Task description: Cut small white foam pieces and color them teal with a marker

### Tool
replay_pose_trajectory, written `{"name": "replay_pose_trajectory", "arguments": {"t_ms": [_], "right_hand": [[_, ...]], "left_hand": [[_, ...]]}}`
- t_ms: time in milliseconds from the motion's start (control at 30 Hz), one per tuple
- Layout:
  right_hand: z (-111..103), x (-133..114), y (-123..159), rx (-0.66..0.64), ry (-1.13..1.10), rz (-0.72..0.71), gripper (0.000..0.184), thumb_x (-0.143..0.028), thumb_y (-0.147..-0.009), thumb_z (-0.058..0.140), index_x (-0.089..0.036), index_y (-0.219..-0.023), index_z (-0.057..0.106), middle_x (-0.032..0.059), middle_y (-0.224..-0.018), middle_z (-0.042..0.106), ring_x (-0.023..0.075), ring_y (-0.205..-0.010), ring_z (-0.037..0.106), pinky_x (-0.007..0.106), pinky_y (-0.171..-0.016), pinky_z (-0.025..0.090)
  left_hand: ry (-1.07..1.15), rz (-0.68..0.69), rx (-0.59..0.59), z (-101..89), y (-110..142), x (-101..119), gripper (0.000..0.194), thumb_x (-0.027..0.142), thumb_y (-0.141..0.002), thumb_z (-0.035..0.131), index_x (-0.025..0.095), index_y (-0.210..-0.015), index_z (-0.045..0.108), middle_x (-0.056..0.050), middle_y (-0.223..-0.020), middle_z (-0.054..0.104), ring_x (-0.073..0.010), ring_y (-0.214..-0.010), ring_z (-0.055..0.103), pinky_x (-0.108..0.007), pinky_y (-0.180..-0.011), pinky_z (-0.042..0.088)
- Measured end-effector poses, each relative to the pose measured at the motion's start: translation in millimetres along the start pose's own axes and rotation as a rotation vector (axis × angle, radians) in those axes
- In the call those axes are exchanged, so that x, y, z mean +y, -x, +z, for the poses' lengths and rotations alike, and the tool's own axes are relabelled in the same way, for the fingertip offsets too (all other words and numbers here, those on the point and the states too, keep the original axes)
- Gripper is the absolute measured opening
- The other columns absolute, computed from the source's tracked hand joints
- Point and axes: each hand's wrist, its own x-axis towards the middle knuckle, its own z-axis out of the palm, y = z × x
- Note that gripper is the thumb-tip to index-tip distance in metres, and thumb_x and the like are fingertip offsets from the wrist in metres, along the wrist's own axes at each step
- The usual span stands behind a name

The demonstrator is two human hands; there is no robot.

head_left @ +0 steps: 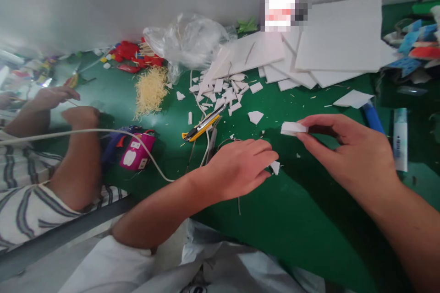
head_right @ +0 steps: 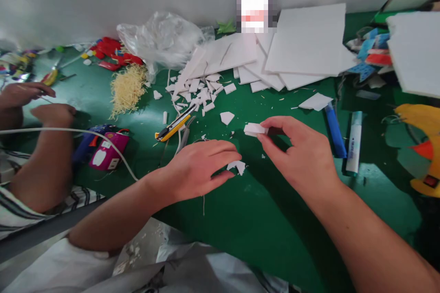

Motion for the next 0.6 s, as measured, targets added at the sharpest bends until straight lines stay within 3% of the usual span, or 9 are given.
{"name": "replay_pose_trajectory", "arguments": {"t_ms": [133, 300, 400, 500, 600], "right_hand": [[-0.1, -0.6, 0.7, 0.021, 0.025, -0.032, 0.01, -0.031, -0.083, 0.067, -0.026, -0.091, 0.072, 0.0005, -0.082, 0.077, 0.0172, -0.067, 0.071, 0.028, -0.05, 0.05], [2.6, 4.8, 2.6, 0.058, 0.031, -0.025, 0.015, -0.036, -0.084, 0.067, -0.026, -0.093, 0.072, 0.001, -0.084, 0.076, 0.0183, -0.071, 0.071, 0.031, -0.057, 0.053], [3.4, 6.9, 3.7, 0.092, 0.029, -0.018, 0.013, -0.037, -0.086, 0.065, -0.028, -0.094, 0.071, 0.0014, -0.087, 0.076, 0.0192, -0.074, 0.071, 0.032, -0.06, 0.054], [1.5, 4.7, 2.7, 0.046, 0.052, -0.005, 0.011, -0.035, -0.086, 0.065, -0.028, -0.092, 0.07, 0.0019, -0.085, 0.075, 0.0198, -0.072, 0.071, 0.032, -0.058, 0.052], [-0.4, 1.5, 0.4, 0.033, 0.055, 0.001, 0.01, -0.033, -0.085, 0.064, -0.027, -0.091, 0.07, 0.0023, -0.085, 0.075, 0.0192, -0.071, 0.071, 0.031, -0.057, 0.051]], "left_hand": [[-0.058, 0.06, -0.06, 0.4, -1.6, -0.7, 0.018, 0.016, -0.094, 0.054, 0.017, -0.109, 0.065, -0.005, -0.108, 0.069, -0.0189, -0.094, 0.068, -0.032, -0.078, 0.054], [-0.018, 0.048, 0.097, 1.6, 2.4, 6.6, 0.016, 0.027, -0.097, 0.054, 0.015, -0.104, 0.064, -0.005, -0.099, 0.067, -0.0181, -0.089, 0.066, -0.03, -0.076, 0.052], [-0.017, 0.127, 0.118, 11.4, 3.6, 22.9, 0.017, 0.032, -0.097, 0.056, 0.017, -0.096, 0.063, -0.003, -0.092, 0.065, -0.0165, -0.081, 0.064, -0.029, -0.069, 0.05], [-0.095, 0.185, 0.153, 26.1, 1.5, 36.6, 0.023, 0.031, -0.099, 0.05, 0.019, -0.083, 0.059, -0.001, -0.079, 0.06, -0.0153, -0.064, 0.059, -0.03, -0.053, 0.042], [-0.166, 0.139, 0.181, 32.2, -3.6, 37.2, 0.019, 0.024, -0.099, 0.048, 0.019, -0.085, 0.059, -0.001, -0.076, 0.058, -0.0166, -0.065, 0.06, -0.03, -0.053, 0.042]]}}
